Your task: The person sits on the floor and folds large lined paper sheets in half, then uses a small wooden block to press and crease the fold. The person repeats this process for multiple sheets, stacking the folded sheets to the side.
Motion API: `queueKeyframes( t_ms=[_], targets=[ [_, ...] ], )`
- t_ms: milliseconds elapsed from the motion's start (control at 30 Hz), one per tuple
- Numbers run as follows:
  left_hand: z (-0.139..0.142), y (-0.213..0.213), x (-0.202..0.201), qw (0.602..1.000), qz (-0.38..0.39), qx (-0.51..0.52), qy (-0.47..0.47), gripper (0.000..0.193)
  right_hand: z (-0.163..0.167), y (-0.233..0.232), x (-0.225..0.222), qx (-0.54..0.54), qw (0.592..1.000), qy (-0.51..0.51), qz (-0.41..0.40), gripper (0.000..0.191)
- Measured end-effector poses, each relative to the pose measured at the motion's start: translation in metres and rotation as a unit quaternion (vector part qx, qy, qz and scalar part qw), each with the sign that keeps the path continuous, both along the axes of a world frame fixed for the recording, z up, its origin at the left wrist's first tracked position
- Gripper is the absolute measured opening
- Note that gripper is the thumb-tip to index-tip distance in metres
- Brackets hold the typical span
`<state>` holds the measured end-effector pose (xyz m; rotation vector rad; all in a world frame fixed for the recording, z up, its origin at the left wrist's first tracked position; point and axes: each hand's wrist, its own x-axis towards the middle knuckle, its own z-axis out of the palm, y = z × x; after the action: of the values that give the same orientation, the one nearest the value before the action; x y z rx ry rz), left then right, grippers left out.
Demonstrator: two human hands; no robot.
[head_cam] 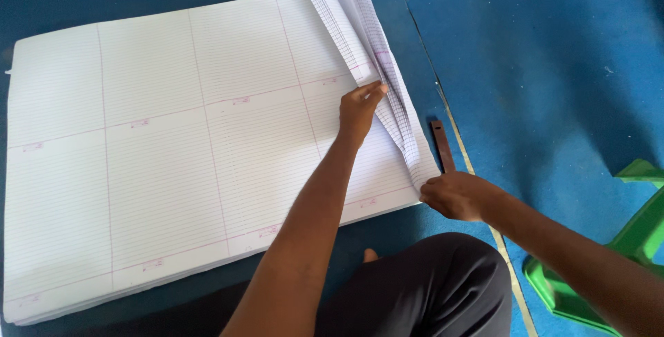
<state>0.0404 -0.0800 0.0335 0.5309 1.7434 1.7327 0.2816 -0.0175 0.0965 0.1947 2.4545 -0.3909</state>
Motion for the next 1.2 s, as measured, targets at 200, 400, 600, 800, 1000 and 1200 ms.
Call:
queueKeyframes(
  t_ms=[200,400,600,800,1000,1200],
  targets=[
    [0.002,0.001,0.001,0.999,-0.004,0.034,-0.014,0.046,0.002,-0.001,-0.001,0.01,1.0,-0.013,-0.005,0.036],
    [-0.002,0.003,-0.001,1.0,0.004,0.019,-0.007,0.04,0.004,-0.003,-0.002,0.02,1.0,-0.013,-0.003,0.035],
    [-0.014,0.007,-0.003,1.0,0.007,-0.007,-0.014,0.028,0.006,-0.005,-0.003,0.017,0.999,-0.029,-0.018,0.033],
    [-0.029,0.008,-0.003,1.0,0.011,0.027,-0.003,0.021,0.014,-0.008,-0.007,0.048,0.997,-0.046,-0.036,0.033],
    [-0.029,0.007,-0.004,0.999,0.013,0.023,-0.031,0.018,0.051,-0.015,-0.022,0.104,0.985,-0.114,-0.08,0.053],
    [-0.025,0.005,-0.004,0.997,0.017,0.035,-0.068,0.017,0.08,0.004,-0.056,0.035,0.945,-0.036,-0.323,0.081]
  ],
)
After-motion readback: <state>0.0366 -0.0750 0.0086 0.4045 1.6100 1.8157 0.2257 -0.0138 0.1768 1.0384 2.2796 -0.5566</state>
